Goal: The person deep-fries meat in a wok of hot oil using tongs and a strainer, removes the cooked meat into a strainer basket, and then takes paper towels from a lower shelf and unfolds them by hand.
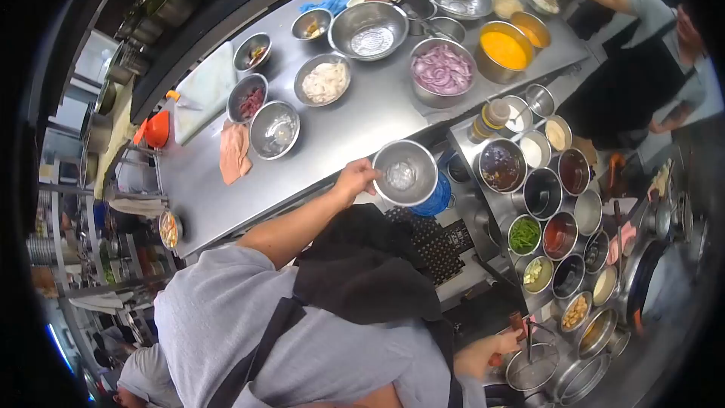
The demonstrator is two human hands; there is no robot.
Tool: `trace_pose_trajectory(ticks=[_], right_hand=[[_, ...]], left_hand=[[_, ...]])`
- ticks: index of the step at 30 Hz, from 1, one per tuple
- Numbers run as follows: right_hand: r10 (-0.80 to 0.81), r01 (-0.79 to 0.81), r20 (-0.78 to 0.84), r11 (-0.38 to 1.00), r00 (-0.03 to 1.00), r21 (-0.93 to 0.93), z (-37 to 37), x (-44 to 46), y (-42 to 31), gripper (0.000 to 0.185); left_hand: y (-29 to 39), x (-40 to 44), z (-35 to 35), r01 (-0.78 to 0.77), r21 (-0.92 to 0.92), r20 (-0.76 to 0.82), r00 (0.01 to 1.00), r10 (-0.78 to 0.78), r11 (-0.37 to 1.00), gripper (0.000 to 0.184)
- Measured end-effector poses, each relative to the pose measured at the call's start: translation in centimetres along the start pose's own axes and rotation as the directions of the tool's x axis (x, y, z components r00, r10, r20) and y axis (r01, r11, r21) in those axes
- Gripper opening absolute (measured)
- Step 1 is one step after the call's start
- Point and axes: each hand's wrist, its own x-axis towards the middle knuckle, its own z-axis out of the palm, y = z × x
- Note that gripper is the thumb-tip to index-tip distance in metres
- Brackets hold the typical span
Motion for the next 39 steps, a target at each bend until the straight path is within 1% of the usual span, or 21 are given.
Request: trace_pose_trajectory(ticks=[2,7,10,12,15,17,19,21,23,25,26,27,29,30,32,33,35,36,37,38,39], right_hand=[[-0.036,0.037,0.095,0.999,0.995,-0.003,0.7,-0.9,0.4,0.054],[-0.181,0.191,0.319,0.982,0.93,-0.001,2.6,-1.9,3.2,0.047],[-0.384,0.392,0.418,0.917,0.823,0.07,6.6,0.6,7.9,0.044],[-0.539,0.591,0.505,0.803,0.674,0.069,8.2,1.3,7.1,0.031],[-0.3,0.308,0.637,0.946,0.71,0.102,4.4,-4.3,-3.2,0.029],[-0.264,0.258,0.634,0.96,0.727,0.105,3.0,-6.5,-7.6,0.028],[-0.224,0.202,0.629,0.973,0.744,0.108,3.4,-7.2,-8.8,0.026],[-0.285,0.327,0.633,0.944,0.72,0.053,4.1,-6.0,-8.9,0.023],[-0.256,0.264,0.615,0.961,0.746,0.08,3.8,-6.5,-9.4,0.02],[-0.333,0.311,0.549,0.941,0.766,0.136,3.6,-6.8,-8.9,0.02],[-0.409,0.387,0.509,0.909,0.757,0.154,4.3,-6.2,-7.7,0.015],[-0.629,0.644,0.341,0.761,0.698,0.085,5.4,-5.4,-5.3,0.019],[-0.522,0.511,0.311,0.851,0.794,0.122,3.2,-7.9,-5.9,0.026],[-0.531,0.537,0.233,0.843,0.815,0.044,2.1,-9.3,-6.1,0.028],[-0.422,0.423,0.162,0.906,0.892,0.032,-0.7,-12.6,-5.9,0.031],[-0.407,0.408,0.145,0.913,0.902,0.028,-2.5,-14.2,-5.8,0.03],[-0.227,0.231,0.172,0.973,0.959,-0.005,-4.0,-17.7,-2.9,0.026],[-0.14,0.147,0.162,0.989,0.977,-0.031,-5.4,-19.9,-1.7,0.025],[-0.074,0.083,0.153,0.995,0.985,-0.054,-6.6,-21.9,-0.8,0.025],[-0.011,0.015,0.09,0.999,0.996,-0.04,-7.0,-23.5,1.3,0.025],[-0.001,0.001,0.053,1.0,0.999,-0.012,-7.0,-25.7,3.5,0.025]], left_hand=[[0.3,0.5,-0.9,-0.02,-0.154,-0.07,0.998,0.009,0.988,0.023],[1.8,1.9,-3.2,-0.032,-0.267,-0.177,0.984,-0.016,0.963,0.021],[3.1,1.4,-5.2,-0.099,-0.384,-0.227,0.974,0.01,0.918,0.018],[4.1,-0.2,-7.3,-0.167,-0.421,-0.317,0.948,0.028,0.891,0.018],[3.5,-2.1,-11.9,-0.335,-0.501,-0.486,0.872,0.061,0.798,0.017],[3.2,-3.4,-14.0,-0.389,-0.524,-0.52,0.85,0.077,0.758,0.016],[3.9,-5.1,-14.4,-0.475,-0.649,-0.566,0.823,0.04,0.595,0.011],[1.8,-5.1,-14.3,-0.402,-0.726,-0.451,0.891,0.055,0.557,0.012],[1.4,-5.1,-11.2,-0.117,-0.615,-0.148,0.988,0.032,0.78,0.016],[2.0,-4.6,-6.4,-0.004,-0.379,-0.007,1.0,0.001,0.925,0.016],[2.0,-4.0,-3.8,0.016,-0.283,0.088,0.996,0.01,0.959,0.016],[2.0,-3.3,-1.0,0.03,-0.169,0.213,0.977,0.007,0.985,0.016],[2.4,-2.6,5.0,-0.065,0.144,0.428,0.904,-0.003,0.987,0.014],[1.5,-1.7,7.5,-0.134,0.232,0.538,0.843,-0.012,0.964,0.014],[-0.9,0.5,11.8,-0.31,0.342,0.747,0.663,-0.056,0.887,0.012],[-2.7,2.0,13.6,-0.317,0.416,0.786,0.596,-0.162,0.852,0.014],[-7.2,5.8,16.0,-0.418,0.567,0.81,0.44,-0.388,0.71,0.01],[-9.3,8.0,16.8,-0.513,0.726,0.678,0.423,-0.602,0.457,0.015],[-14.8,14.2,16.4,-0.914,0.396,0.647,0.212,-0.732,0.085,0.021],[-18.9,18.3,16.1,-0.97,-0.204,0.577,-0.011,-0.817,-0.131,0.03],[-15.5,12.7,17.2,-0.977,-0.093,0.562,0.107,-0.82,-0.191,0.03]])
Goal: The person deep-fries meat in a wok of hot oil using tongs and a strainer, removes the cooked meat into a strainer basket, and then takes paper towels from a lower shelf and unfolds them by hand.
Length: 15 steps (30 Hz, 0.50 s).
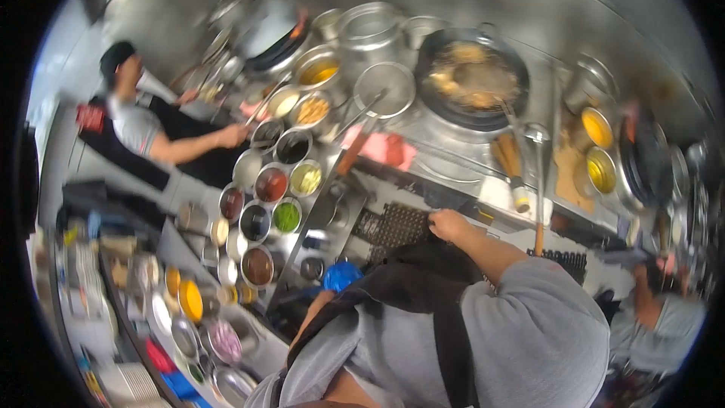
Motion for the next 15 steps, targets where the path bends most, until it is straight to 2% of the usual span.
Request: trace_pose_trajectory(ticks=[1,2,3,5,6,7,8,11,13,15], right_hand=[[-0.001,0.002,-0.02,1.0,1.0,0.02,0.3,-2.4,2.2,0.025],[0.063,-0.061,-0.056,0.997,0.996,0.039,0.1,-4.9,3.8,0.025],[0.119,-0.114,-0.086,0.992,0.989,0.057,0.0,-7.2,4.9,0.025],[0.408,-0.396,-0.098,0.91,0.908,0.118,-0.4,-11.1,6.1,0.026],[0.469,-0.463,-0.069,0.882,0.881,0.082,0.3,-13.1,6.9,0.026],[0.524,-0.523,-0.043,0.851,0.85,0.044,0.6,-14.1,7.7,0.027],[0.524,-0.522,-0.033,0.851,0.851,0.049,0.9,-14.2,8.1,0.027],[0.485,-0.481,0.025,0.858,0.874,0.178,1.7,-14.2,7.9,0.026],[0.412,-0.408,0.015,0.896,0.911,0.175,0.9,-11.2,8.0,0.026],[0.331,-0.329,0.017,0.929,0.943,0.168,-0.4,-8.1,8.0,0.026]], left_hand=[[7.9,-5.0,-6.6,0.115,-0.052,0.036,0.993,-0.113,0.992,0.031],[8.4,-2.7,-6.3,0.09,-0.029,0.043,0.995,-0.088,0.996,0.031],[8.5,0.1,-5.8,-0.196,-0.036,-0.048,0.98,0.194,0.98,0.031],[10.0,4.4,-6.4,-0.336,-0.174,-0.114,0.94,0.32,0.926,0.029],[12.2,6.4,-7.1,-0.196,-0.316,-0.079,0.98,0.18,0.928,0.028],[14.6,7.8,-8.1,-0.123,-0.372,-0.094,0.991,0.094,0.92,0.027],[16.5,8.7,-9.0,-0.042,-0.432,-0.099,0.995,-0.001,0.901,0.027],[16.3,15.0,-8.2,0.007,-0.326,-0.041,0.999,-0.022,0.945,0.029],[16.6,16.8,-8.7,-0.096,-0.156,-0.151,0.986,0.072,0.983,0.029],[15.7,16.1,-8.6,-0.066,-0.22,-0.164,0.986,0.03,0.973,0.028]])
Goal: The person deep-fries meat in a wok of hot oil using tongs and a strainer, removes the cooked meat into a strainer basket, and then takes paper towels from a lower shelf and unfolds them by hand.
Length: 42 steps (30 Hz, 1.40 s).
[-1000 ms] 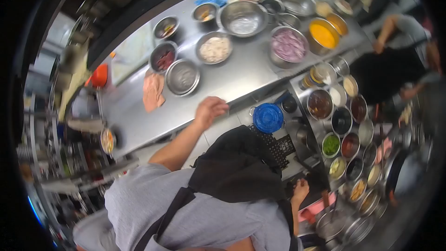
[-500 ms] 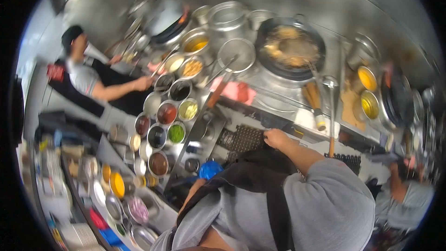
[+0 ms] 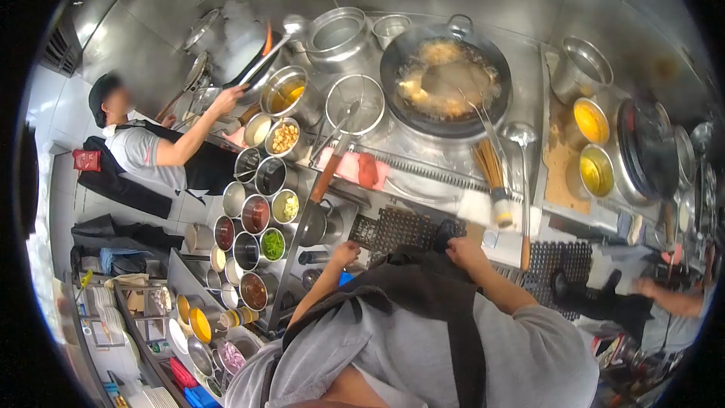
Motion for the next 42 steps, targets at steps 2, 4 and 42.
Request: trace_pose_trajectory(ticks=[2,4,42], right_hand=[[-0.212,0.231,-0.143,0.964,0.967,0.134,-2.4,3.8,-1.4,0.026],[-0.267,0.294,-0.146,0.931,0.953,0.216,-4.9,6.5,-3.1,0.026],[0.282,-0.369,-0.648,0.929,0.708,0.0,-14.5,19.1,-4.4,0.05]], left_hand=[[5.3,-3.5,-3.9,0.211,-0.117,0.068,0.977,-0.204,0.971,0.026],[-2.5,-1.5,0.0,0.033,0.091,0.067,0.997,-0.039,0.995,0.025],[-8.8,6.2,-9.4,-0.572,0.446,0.531,0.788,0.311,0.688,0.028]])
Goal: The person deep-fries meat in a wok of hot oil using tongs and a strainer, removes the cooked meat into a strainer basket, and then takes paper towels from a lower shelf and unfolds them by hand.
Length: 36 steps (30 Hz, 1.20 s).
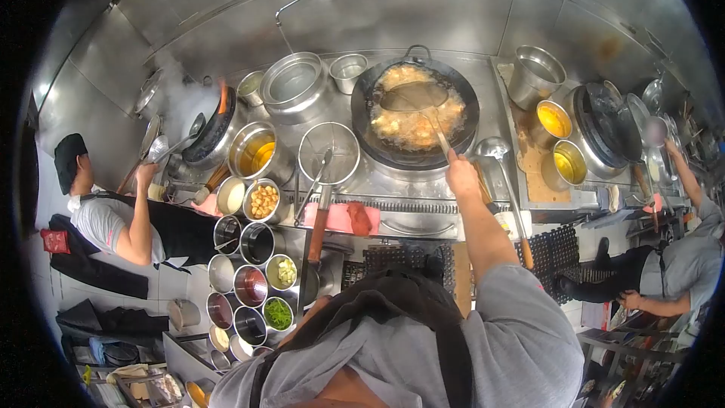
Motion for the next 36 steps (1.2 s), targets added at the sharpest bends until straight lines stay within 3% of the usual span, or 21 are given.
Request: trace_pose_trajectory(ticks=[2,5,7,9,10,11,13,14,16,19,21,23,24,25,26,27,29,31,33,35,36], right_hand=[[0.02,-0.02,0.047,1.0,0.999,-0.004,-2.3,-0.6,-1.1,0.052],[0.028,-0.028,0.082,1.0,0.996,-0.006,-3.6,-2.0,-0.6,0.055],[-0.008,0.011,0.068,0.999,0.998,-0.044,-4.1,-2.7,0.0,0.046],[-0.018,0.022,0.056,0.998,0.998,-0.065,-4.0,-2.9,1.1,0.047],[-0.02,0.025,0.078,0.997,0.997,-0.069,-4.2,-3.1,1.6,0.048],[-0.021,0.028,0.098,0.997,0.995,-0.073,-4.2,-3.3,2.1,0.049],[-0.048,0.054,0.08,0.996,0.996,-0.069,-4.4,-3.8,3.1,0.052],[-0.075,0.081,0.078,0.994,0.994,-0.077,-4.4,-4.0,3.8,0.052],[-0.103,0.109,0.08,0.991,0.991,-0.083,-4.7,-4.4,4.4,0.052],[-0.102,0.109,0.096,0.992,0.99,-0.061,-6.1,-4.7,4.2,0.051],[-0.108,0.113,0.071,0.991,0.992,-0.067,-6.3,-4.1,3.9,0.049],[-0.154,0.154,0.062,0.988,0.986,0.0,-6.1,-3.2,3.8,0.047],[-0.148,0.146,0.045,0.989,0.988,0.032,-6.3,-2.9,3.3,0.047],[-0.141,0.139,0.026,0.988,0.99,0.065,-6.4,-2.5,2.7,0.047],[-0.113,0.109,0.045,0.991,0.993,0.071,-6.3,-2.0,2.3,0.047],[-0.119,0.116,0.048,0.991,0.992,0.072,-6.5,-1.7,1.7,0.047],[-0.015,0.009,0.135,0.999,0.991,0.048,-7.1,-1.3,0.3,0.047],[-0.032,0.027,0.15,0.999,0.988,0.034,-6.5,-0.7,0.4,0.048],[-0.112,0.106,0.084,0.992,0.99,0.066,-6.0,-0.7,0.4,0.049],[-0.118,0.113,0.106,0.992,0.987,0.051,-6.3,-0.9,0.4,0.048],[-0.122,0.119,0.127,0.992,0.984,0.034,-6.6,-1.1,0.7,0.048]], left_hand=[[-3.5,1.8,4.3,0.056,0.151,0.047,0.997,-0.064,0.987,0.025],[-1.2,-1.7,0.2,0.175,-0.124,-0.061,0.981,-0.184,0.977,0.022],[-1.4,-0.8,-0.2,0.117,-0.13,-0.091,0.987,-0.13,0.985,0.02],[-2.1,1.0,-0.4,-0.092,0.186,-0.004,0.996,0.094,0.978,0.02],[-6.1,3.3,3.0,-0.02,-0.015,-0.065,0.998,0.019,1.0,0.032],[-5.8,3.3,2.9,-0.021,-0.018,-0.06,0.998,0.02,1.0,0.032],[-2.8,4.1,-1.0,-0.175,0.21,-0.074,0.978,0.194,0.962,0.024],[-1.3,4.2,-2.4,-0.175,0.207,-0.075,0.978,0.194,0.962,0.024],[0.9,4.5,-4.6,0.145,0.014,-0.125,0.982,-0.142,0.989,0.026],[1.0,5.9,-5.6,0.074,0.031,-0.126,0.99,-0.07,0.997,0.027],[2.1,6.1,-6.4,0.125,0.018,-0.158,0.98,-0.121,0.992,0.026],[2.6,6.0,-6.8,0.02,0.116,-0.187,0.982,0.002,0.993,0.027],[3.4,5.9,-6.9,0.038,0.097,-0.183,0.983,-0.02,0.995,0.027],[5.3,5.5,-8.2,0.127,-0.201,-0.258,0.95,-0.177,0.971,0.025],[6.8,4.8,-10.2,0.173,-0.48,-0.287,0.896,-0.34,0.86,0.024],[7.5,4.3,-12.2,0.176,-0.484,-0.288,0.893,-0.346,0.857,0.024],[8.6,3.7,-16.3,-0.07,-0.822,-0.335,0.863,-0.379,0.565,0.021],[8.7,3.1,-20.5,-0.194,-0.641,-0.656,0.64,-0.399,0.743,0.017],[10.4,1.4,-26.0,-0.046,-0.589,-0.721,0.48,-0.499,0.807,0.016],[7.1,3.3,-27.2,-0.009,-0.481,-0.818,0.364,-0.445,0.877,0.016],[5.9,3.8,-27.8,0.037,-0.48,-0.803,0.384,-0.456,0.876,0.016]])
